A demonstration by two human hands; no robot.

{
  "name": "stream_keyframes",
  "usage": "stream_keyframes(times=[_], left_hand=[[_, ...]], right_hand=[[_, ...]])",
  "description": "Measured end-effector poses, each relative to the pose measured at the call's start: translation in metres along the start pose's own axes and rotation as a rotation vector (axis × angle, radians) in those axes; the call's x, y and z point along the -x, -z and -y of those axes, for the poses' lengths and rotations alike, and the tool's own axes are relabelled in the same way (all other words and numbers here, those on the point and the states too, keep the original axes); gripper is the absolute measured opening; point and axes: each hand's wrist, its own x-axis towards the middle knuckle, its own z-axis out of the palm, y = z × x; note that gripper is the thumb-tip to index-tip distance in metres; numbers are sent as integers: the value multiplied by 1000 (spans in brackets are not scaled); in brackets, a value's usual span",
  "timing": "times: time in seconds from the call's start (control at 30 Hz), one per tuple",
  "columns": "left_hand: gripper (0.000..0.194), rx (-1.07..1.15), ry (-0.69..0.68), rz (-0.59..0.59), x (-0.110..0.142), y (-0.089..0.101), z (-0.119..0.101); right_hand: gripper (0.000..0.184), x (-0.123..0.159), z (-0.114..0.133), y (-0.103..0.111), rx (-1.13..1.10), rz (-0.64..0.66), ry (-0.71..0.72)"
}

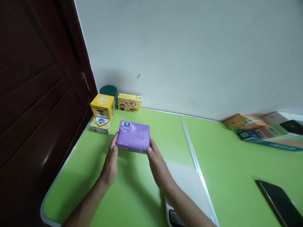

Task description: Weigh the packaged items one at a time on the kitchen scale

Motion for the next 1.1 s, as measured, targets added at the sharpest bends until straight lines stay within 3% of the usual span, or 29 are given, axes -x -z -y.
stream_keyframes(times=[0.2, 0.4, 0.5, 0.73, 0.9, 1.1], left_hand=[[60, -98, -109, -127, -97, -12, 15], [28, -187, -147, -265, -146, -16, 39], [25, -245, -162, -331, -159, -19, 50], [63, -300, -195, -449, -169, -41, 56], [62, -305, -98, -482, -162, -49, 64], [56, -215, 49, -529, -180, -55, 69]], right_hand=[[81, -95, 3, -7, 20, -15, 112], [65, -138, -6, -5, 122, -104, 171], [62, -147, -11, 0, 169, -123, 166], [59, -162, -29, 0, 192, -74, 268], [42, -166, -45, 6, 215, -50, 255], [48, -185, -48, -6, 200, -5, 211]])
